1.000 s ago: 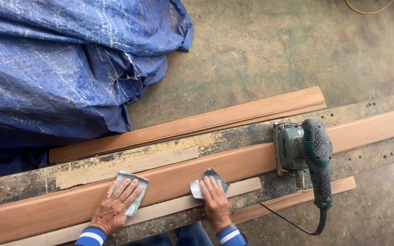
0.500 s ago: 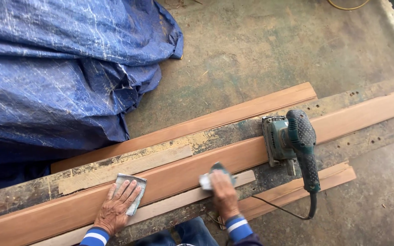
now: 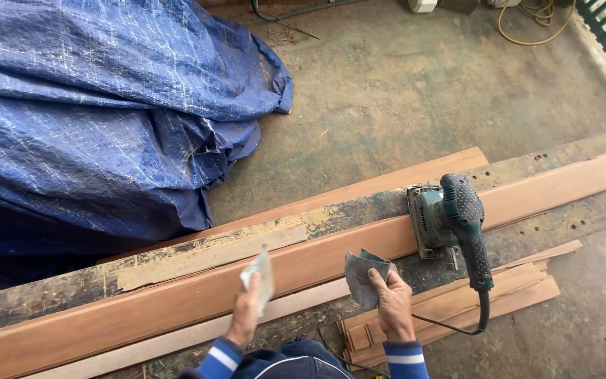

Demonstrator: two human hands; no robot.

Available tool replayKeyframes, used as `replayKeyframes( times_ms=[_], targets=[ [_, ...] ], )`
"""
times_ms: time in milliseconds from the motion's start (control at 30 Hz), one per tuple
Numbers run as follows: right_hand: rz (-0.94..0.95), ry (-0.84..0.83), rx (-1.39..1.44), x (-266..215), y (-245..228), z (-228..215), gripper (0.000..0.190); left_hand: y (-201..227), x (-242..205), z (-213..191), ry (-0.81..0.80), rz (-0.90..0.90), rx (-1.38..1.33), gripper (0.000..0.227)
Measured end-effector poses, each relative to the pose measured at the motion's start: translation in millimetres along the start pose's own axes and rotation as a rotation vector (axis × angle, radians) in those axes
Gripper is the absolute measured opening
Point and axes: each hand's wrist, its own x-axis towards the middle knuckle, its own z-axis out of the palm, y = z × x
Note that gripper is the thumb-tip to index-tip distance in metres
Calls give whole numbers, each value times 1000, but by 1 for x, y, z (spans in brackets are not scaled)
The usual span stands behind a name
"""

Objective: Sanding wooden planks using a power sander and manual sandpaper.

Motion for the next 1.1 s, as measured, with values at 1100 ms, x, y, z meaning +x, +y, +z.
replayKeyframes(
  times_ms=[1100],
  targets=[
    [57, -311, -168, -49, 10, 17, 39, 121, -61, 102, -400, -340, -852, 44]
  ],
)
